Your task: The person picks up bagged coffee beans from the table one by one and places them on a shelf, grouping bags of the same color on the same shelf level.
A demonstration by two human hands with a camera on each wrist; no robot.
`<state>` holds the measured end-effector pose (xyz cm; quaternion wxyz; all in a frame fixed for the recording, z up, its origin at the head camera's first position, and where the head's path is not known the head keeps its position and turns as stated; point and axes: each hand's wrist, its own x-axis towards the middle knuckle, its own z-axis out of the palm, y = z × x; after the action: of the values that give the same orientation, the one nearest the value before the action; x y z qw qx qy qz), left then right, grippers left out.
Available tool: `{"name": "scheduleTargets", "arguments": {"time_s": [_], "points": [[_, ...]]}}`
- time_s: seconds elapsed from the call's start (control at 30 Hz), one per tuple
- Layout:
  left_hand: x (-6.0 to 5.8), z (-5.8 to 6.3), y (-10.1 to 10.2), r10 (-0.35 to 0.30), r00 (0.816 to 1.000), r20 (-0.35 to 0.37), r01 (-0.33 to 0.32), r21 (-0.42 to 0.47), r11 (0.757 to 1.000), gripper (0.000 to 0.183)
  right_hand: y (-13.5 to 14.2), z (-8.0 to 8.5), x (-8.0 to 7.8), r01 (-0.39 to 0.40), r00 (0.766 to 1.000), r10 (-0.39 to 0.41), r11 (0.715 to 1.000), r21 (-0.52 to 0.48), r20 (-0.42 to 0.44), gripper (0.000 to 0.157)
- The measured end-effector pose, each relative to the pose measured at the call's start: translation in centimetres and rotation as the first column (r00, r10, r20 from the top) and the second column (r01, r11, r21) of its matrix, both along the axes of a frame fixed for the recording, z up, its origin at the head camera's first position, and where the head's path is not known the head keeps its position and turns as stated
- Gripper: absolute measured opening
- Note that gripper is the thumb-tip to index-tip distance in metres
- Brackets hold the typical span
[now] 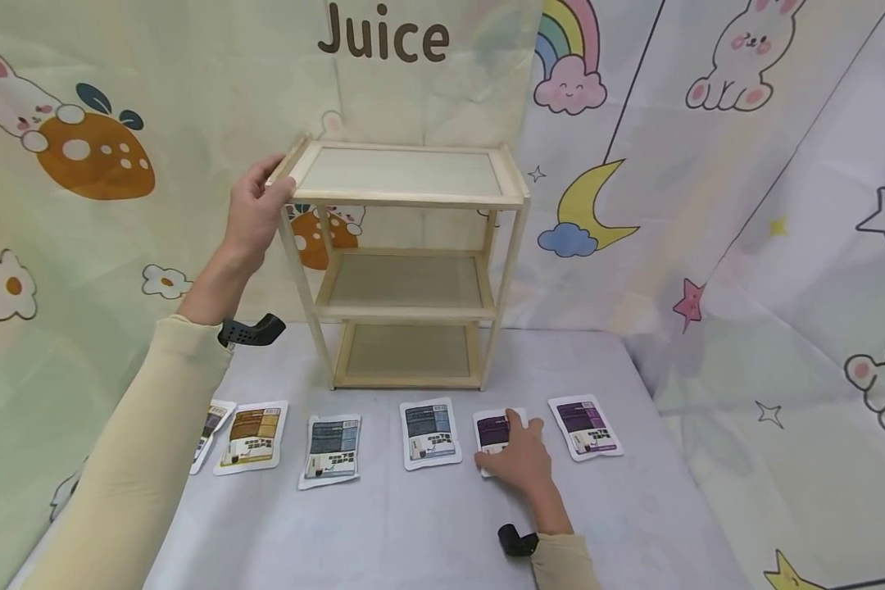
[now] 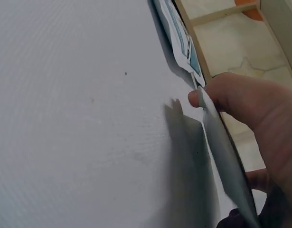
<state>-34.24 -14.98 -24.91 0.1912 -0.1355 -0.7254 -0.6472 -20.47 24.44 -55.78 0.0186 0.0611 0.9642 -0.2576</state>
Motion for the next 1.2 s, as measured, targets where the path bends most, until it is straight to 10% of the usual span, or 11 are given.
{"name": "scheduleTargets", "arguments": {"time_s": [0.7,1.2], "points": [[0.0,-0.1,-0.1,-0.004,1.0,-0.013,0.004,-0.01,1.0,0.059,-0.1,0.9,0.2,-0.126,0.99,0.104,0.953,-0.274,-0.092,0.083],[0.0,-0.4,0.0,-0.014,0.999,-0.032,0.014,0.002,1.0,0.059,-3.0,11.2,0.1,-0.212,0.976,0.159,0.856,-0.471,-0.151,0.08]]}}
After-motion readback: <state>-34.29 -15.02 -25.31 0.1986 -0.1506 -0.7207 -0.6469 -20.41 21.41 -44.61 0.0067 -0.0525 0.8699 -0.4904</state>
